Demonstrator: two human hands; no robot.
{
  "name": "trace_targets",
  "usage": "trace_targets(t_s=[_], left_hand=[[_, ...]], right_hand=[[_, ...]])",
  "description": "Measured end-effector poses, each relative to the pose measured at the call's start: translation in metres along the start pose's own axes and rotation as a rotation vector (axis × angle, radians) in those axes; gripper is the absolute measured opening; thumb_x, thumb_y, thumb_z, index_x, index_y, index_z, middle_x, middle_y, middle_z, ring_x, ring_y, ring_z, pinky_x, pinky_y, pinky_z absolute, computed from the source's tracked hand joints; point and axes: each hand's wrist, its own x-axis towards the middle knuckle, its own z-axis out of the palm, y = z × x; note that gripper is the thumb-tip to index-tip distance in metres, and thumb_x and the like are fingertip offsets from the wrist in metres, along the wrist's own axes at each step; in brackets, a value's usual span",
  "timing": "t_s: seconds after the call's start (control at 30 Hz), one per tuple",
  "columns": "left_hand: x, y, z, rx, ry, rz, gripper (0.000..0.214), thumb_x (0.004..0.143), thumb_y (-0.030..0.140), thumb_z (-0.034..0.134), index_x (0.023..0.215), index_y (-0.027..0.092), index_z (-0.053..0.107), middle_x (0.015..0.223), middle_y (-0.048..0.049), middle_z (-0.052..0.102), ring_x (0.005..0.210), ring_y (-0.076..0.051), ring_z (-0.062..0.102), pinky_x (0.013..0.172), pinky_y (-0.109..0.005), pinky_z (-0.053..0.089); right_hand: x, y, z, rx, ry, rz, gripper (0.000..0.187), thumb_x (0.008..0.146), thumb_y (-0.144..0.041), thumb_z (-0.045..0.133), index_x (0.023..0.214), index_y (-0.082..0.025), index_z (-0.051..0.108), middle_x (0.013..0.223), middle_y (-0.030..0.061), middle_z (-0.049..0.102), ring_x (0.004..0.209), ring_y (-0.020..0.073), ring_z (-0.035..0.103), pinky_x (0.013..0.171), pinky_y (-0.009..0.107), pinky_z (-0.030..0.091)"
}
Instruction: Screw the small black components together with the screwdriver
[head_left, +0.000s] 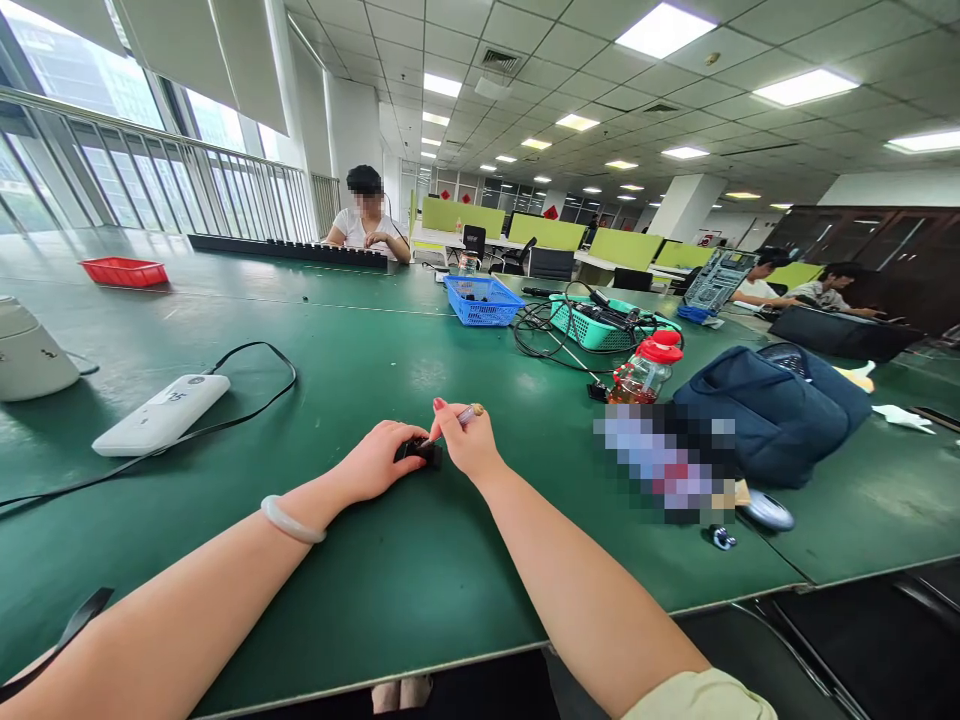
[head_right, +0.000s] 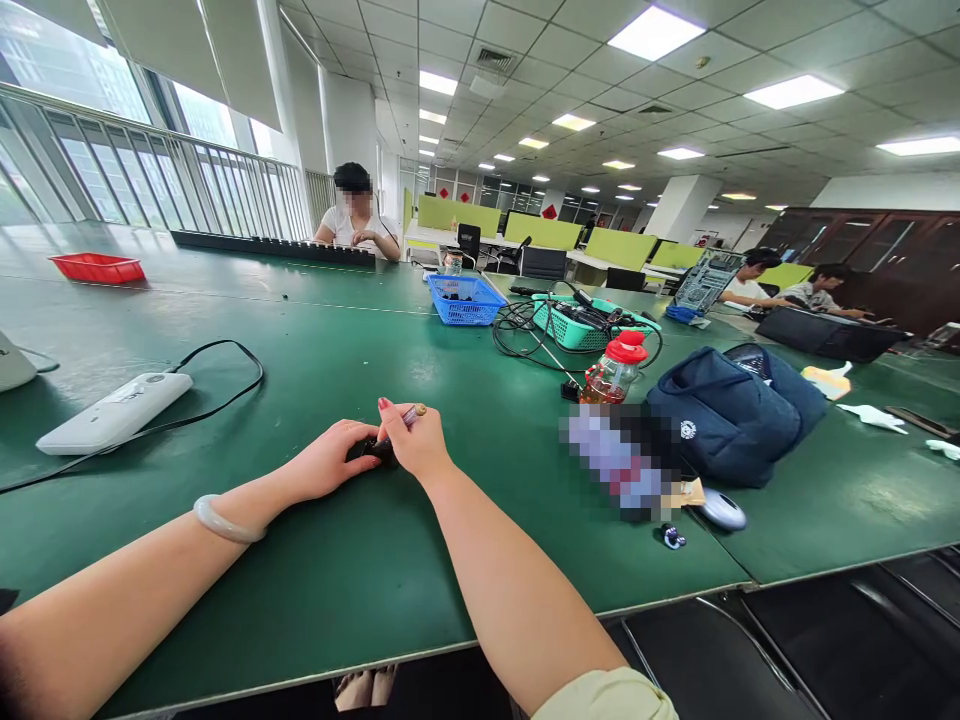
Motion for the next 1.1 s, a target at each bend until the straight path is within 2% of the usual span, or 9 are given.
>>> trace_targets(t_s=[0.27, 0.4, 0.63, 0.77, 0.93, 1.03, 1.1], left_hand=[[-0.002, 0.005, -0.003, 0.027, -0.018, -0.028, 0.035, 0.085, 0.038, 0.061, 0.115, 0.022, 0.068, 0.114, -0.0087, 0.072, 0.111, -0.030, 0.062, 0.102, -0.046, 0.048], [-0.002, 0.005, -0.002, 0.029, -0.018, -0.032, 0.036, 0.085, 0.038, 0.060, 0.116, 0.022, 0.067, 0.113, -0.0084, 0.072, 0.110, -0.030, 0.062, 0.102, -0.047, 0.049], [-0.003, 0.003, -0.001, 0.009, -0.001, -0.032, 0.036, 0.085, 0.040, 0.061, 0.116, 0.023, 0.067, 0.115, -0.0079, 0.072, 0.112, -0.030, 0.061, 0.104, -0.047, 0.048], [-0.003, -0.001, 0.001, -0.002, 0.010, -0.003, 0.033, 0.084, 0.038, 0.062, 0.112, 0.022, 0.067, 0.111, -0.0086, 0.073, 0.110, -0.030, 0.062, 0.103, -0.047, 0.048], [0.000, -0.009, 0.007, -0.018, 0.029, 0.071, 0.021, 0.087, 0.035, 0.057, 0.096, 0.021, 0.069, 0.100, -0.0067, 0.073, 0.099, -0.027, 0.065, 0.097, -0.043, 0.050], [0.002, -0.010, 0.009, -0.018, 0.025, 0.129, 0.016, 0.083, 0.030, 0.055, 0.086, 0.020, 0.068, 0.091, -0.0051, 0.073, 0.092, -0.025, 0.066, 0.095, -0.041, 0.051], [0.003, -0.008, 0.008, -0.003, 0.018, 0.135, 0.016, 0.077, 0.029, 0.059, 0.087, 0.021, 0.068, 0.091, -0.0045, 0.072, 0.093, -0.026, 0.066, 0.095, -0.040, 0.050]], right_hand=[[0.010, 0.018, -0.002, 0.245, 0.113, 0.328, 0.065, 0.078, -0.075, 0.053, 0.042, -0.021, 0.051, 0.039, -0.0040, 0.036, 0.038, 0.0086, 0.033, 0.042, 0.026, 0.027], [0.009, 0.016, -0.004, 0.224, 0.099, 0.328, 0.063, 0.080, -0.072, 0.054, 0.043, -0.021, 0.053, 0.039, -0.0045, 0.034, 0.039, 0.0087, 0.034, 0.042, 0.026, 0.029], [0.004, 0.006, -0.004, 0.095, 0.050, 0.197, 0.064, 0.084, -0.070, 0.049, 0.044, -0.021, 0.053, 0.042, -0.0026, 0.040, 0.045, 0.0106, 0.040, 0.049, 0.027, 0.034], [-0.001, -0.001, 0.000, 0.000, -0.019, 0.044, 0.062, 0.090, -0.065, 0.043, 0.046, -0.021, 0.050, 0.045, -0.0013, 0.044, 0.048, 0.0116, 0.043, 0.054, 0.028, 0.036], [-0.010, -0.012, 0.007, -0.327, -0.216, -0.259, 0.058, 0.097, -0.054, 0.034, 0.050, -0.021, 0.042, 0.051, -0.0005, 0.047, 0.052, 0.0116, 0.043, 0.055, 0.027, 0.031], [-0.014, -0.015, 0.013, -0.478, -0.341, -0.393, 0.057, 0.095, -0.057, 0.040, 0.051, -0.021, 0.041, 0.053, 0.0000, 0.050, 0.055, 0.0122, 0.044, 0.056, 0.026, 0.031], [-0.016, -0.014, 0.018, -0.534, -0.416, -0.464, 0.056, 0.092, -0.060, 0.047, 0.051, -0.021, 0.043, 0.054, 0.0005, 0.054, 0.057, 0.0129, 0.047, 0.056, 0.026, 0.033]])
